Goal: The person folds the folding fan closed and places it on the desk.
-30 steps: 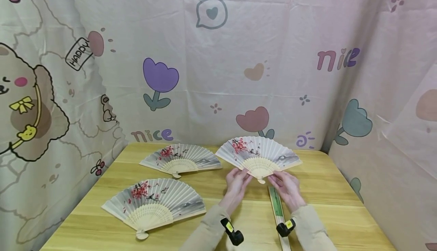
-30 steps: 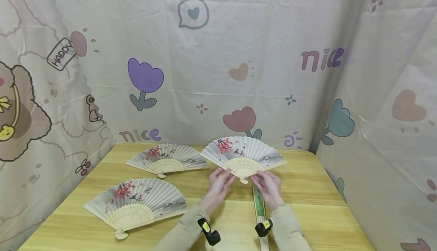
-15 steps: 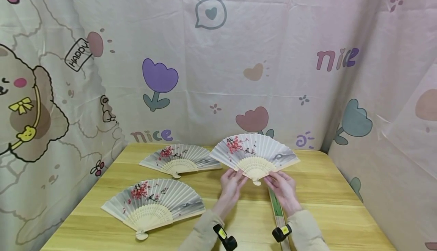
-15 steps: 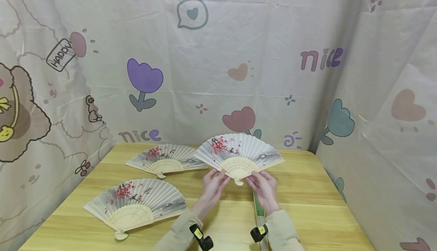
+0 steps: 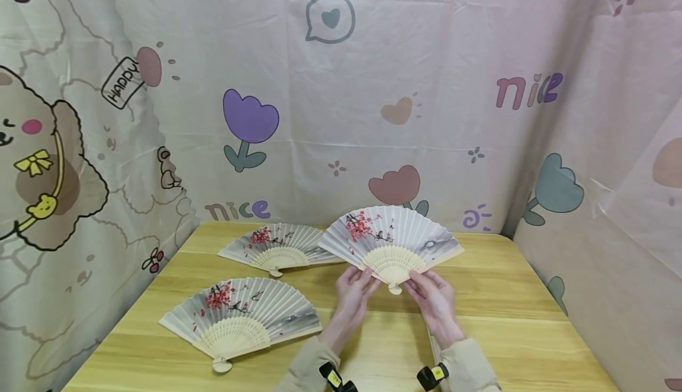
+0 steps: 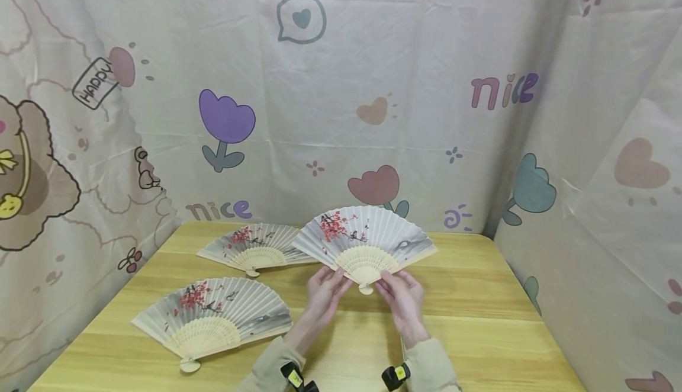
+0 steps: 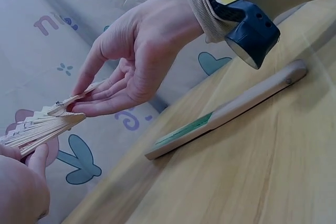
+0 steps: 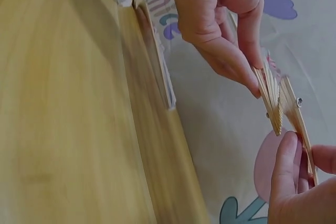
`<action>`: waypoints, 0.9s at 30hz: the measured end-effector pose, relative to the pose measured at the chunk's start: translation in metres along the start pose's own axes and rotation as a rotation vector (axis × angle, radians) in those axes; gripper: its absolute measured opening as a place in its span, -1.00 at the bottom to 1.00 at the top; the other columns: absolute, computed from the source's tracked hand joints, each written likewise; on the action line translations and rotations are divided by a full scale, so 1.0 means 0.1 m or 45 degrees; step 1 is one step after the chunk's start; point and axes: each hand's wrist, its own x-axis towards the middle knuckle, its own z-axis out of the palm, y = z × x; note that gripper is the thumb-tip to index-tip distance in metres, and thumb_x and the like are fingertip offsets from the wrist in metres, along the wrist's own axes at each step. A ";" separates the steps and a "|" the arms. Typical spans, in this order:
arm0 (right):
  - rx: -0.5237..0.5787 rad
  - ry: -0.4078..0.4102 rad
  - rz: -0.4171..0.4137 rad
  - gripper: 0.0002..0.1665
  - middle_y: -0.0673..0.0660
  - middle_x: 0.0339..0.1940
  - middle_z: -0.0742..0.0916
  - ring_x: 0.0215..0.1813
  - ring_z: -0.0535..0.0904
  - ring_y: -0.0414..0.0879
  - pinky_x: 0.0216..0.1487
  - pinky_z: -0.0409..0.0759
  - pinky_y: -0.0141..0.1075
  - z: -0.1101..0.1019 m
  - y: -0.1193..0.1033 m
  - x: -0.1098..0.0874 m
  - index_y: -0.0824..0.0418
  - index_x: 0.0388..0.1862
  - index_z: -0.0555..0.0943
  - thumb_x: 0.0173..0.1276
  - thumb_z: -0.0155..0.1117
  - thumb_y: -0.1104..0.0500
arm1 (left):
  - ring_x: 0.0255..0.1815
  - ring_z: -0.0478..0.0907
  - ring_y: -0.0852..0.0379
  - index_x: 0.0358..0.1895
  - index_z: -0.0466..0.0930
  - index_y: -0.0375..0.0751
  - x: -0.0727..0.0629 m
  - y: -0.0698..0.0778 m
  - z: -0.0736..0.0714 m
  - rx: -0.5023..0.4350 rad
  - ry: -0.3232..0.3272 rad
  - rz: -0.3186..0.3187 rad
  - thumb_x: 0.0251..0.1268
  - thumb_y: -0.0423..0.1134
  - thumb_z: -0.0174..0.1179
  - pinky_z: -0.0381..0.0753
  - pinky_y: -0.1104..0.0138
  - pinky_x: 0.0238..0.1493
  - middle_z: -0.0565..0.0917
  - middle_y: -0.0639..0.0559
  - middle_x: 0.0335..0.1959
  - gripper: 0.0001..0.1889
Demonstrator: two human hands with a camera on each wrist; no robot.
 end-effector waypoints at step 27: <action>0.021 -0.082 0.002 -0.77 -0.01 -0.38 0.81 -0.26 0.76 -0.22 -0.01 0.82 -0.40 0.13 0.14 -0.22 0.15 -0.29 0.64 0.40 0.19 0.47 | -0.08 0.72 0.15 0.12 0.43 -0.44 -0.26 0.29 -0.21 -0.030 -0.149 0.005 0.39 -0.51 0.15 0.77 0.27 0.15 0.65 -0.01 -0.14 -0.71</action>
